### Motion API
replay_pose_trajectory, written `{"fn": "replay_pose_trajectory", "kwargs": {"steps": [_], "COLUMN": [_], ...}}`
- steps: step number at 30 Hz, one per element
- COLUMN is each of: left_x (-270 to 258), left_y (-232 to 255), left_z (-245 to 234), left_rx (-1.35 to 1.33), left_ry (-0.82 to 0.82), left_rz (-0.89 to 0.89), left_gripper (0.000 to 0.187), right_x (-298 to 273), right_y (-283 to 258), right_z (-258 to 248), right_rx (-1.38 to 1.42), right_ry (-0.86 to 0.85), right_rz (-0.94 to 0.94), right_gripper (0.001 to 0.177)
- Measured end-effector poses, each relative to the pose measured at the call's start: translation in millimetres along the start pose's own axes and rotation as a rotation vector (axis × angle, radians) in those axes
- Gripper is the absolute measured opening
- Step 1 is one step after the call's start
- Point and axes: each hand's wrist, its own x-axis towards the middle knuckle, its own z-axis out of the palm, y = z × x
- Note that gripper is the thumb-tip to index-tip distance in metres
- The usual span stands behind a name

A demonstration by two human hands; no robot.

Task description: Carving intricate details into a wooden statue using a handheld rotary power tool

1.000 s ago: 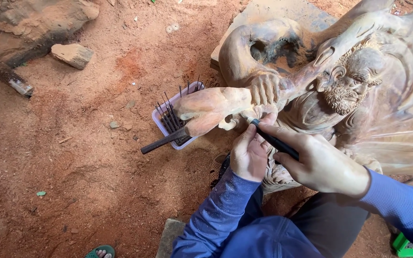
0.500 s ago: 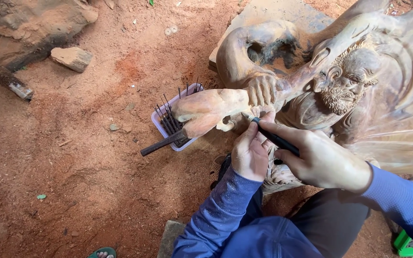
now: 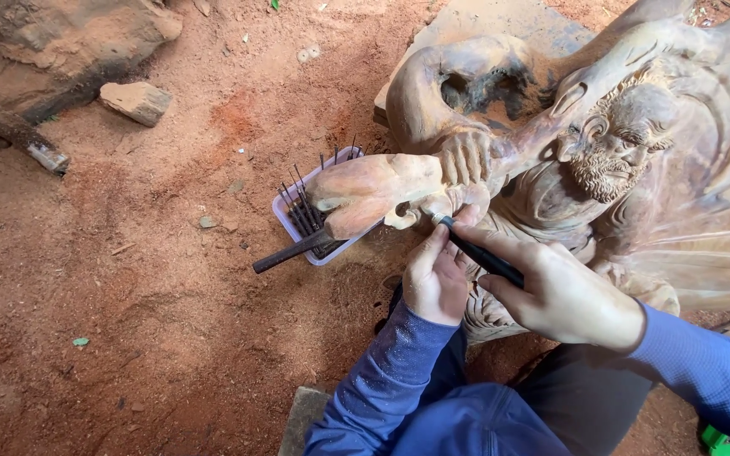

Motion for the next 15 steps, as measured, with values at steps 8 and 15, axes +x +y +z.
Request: {"fn": "replay_pose_trajectory", "kwargs": {"steps": [8,15], "left_x": [19,-1], "left_y": [-11,4], "left_z": [-18,5], "left_rx": [0.115,0.129], "left_ry": [-0.035,0.018], "left_rz": [-0.052,-0.068], "left_gripper": [0.033,0.036], "right_x": [-6,-8], "right_y": [6,12], "right_z": [5,14], "right_rx": [0.079,0.141], "right_ry": [0.069,0.101], "right_rz": [-0.035,-0.06], "right_gripper": [0.06,0.059]}}
